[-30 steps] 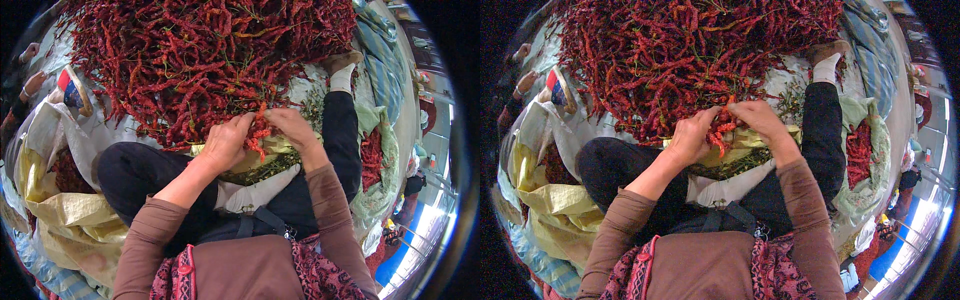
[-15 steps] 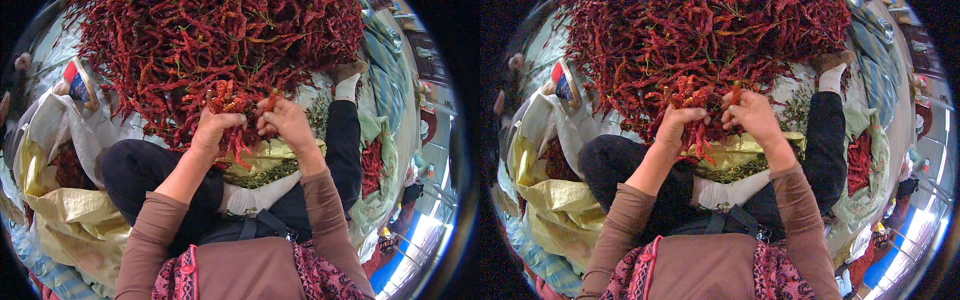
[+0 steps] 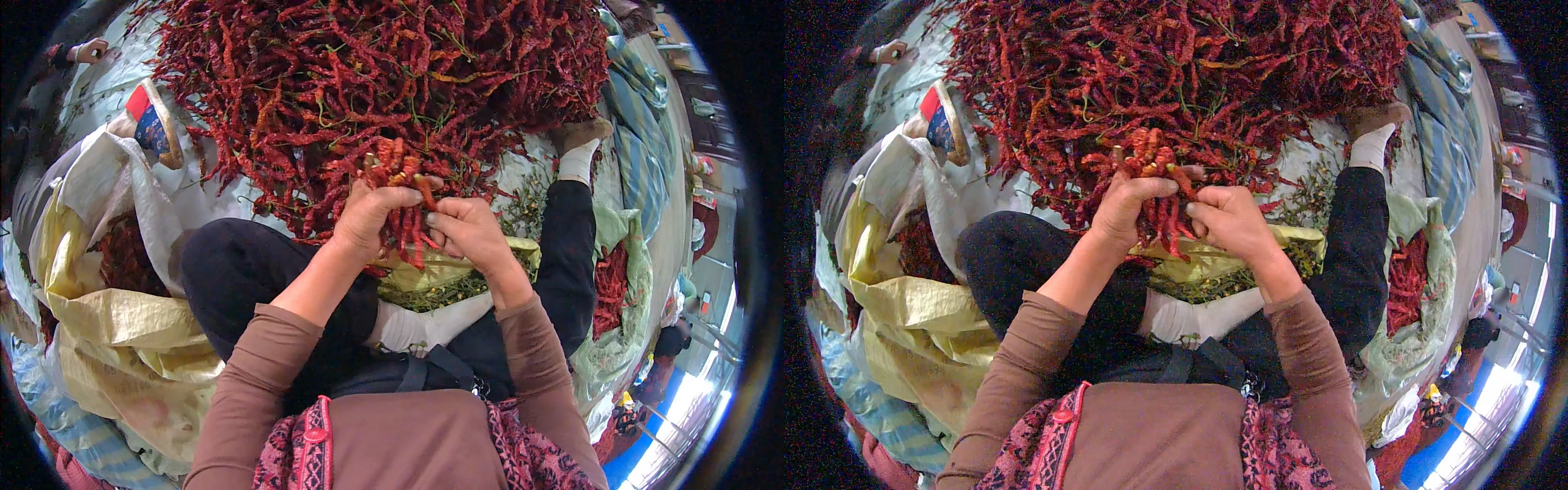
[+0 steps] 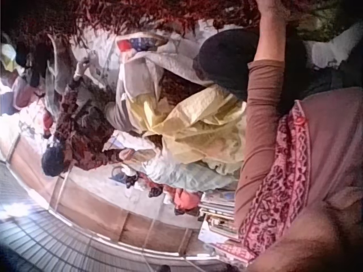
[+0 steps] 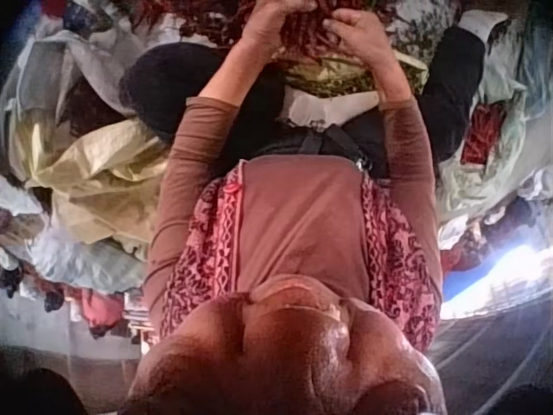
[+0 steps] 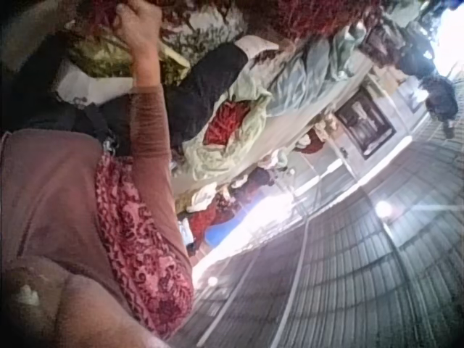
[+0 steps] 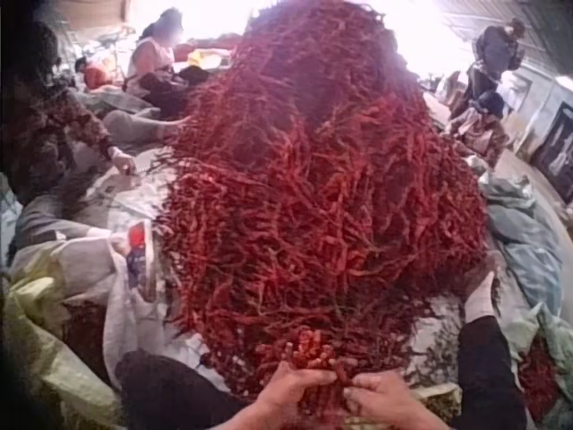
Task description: The person sits on the floor and removes stems from dried red chilies by hand. They place the de-stemmed chilies into a sack and discard the stems onto the floor.
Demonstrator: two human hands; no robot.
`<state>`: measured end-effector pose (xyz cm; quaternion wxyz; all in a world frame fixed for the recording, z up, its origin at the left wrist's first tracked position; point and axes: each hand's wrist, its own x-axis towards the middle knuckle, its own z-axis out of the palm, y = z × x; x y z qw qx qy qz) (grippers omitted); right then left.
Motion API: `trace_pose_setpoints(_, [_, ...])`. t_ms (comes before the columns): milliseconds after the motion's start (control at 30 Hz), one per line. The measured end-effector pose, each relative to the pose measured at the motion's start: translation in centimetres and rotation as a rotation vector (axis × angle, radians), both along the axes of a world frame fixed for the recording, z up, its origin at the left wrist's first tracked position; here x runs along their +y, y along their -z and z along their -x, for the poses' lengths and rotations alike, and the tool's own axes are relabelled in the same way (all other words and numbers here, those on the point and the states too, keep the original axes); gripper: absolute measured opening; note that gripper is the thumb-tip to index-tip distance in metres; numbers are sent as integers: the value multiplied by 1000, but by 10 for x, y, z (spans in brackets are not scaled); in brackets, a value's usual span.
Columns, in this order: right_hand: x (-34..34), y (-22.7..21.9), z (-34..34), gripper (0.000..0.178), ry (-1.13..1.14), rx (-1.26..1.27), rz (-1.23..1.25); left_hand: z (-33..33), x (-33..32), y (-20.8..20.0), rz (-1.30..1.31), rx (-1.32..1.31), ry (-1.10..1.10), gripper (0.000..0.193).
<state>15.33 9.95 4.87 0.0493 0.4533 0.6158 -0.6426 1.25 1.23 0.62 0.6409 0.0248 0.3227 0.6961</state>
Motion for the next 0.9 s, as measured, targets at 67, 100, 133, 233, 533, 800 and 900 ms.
trace_pose_setpoints(67, [1, 2, 1, 15, 42, -18, 38, -4, 0, -3, -1, 42, -22, 24])
trace_pose_setpoints(100, [-2, 2, 4, 15, 2, -25, -1, -5, -1, -3, 7, 51, -29, 25])
trace_pose_setpoints(133, [-3, 2, 5, 15, -37, -32, -40, -6, -2, -2, 15, 61, -35, 26])
trace_pose_setpoints(233, [8, 7, 3, 20, -161, 26, -457, -5, 2, 5, 107, 112, -107, 22])
trace_pose_setpoints(533, [-46, 12, 44, 59, -247, 100, -947, 2, 0, 11, 152, -145, -153, 7])
trace_pose_setpoints(800, [-35, 36, 46, 36, -193, 73, -896, -2, 3, 14, 86, -61, -162, 20])
trace_pose_setpoints(900, [-25, 48, 45, 21, -76, 109, -881, -6, 6, 17, 149, -18, -157, 31])
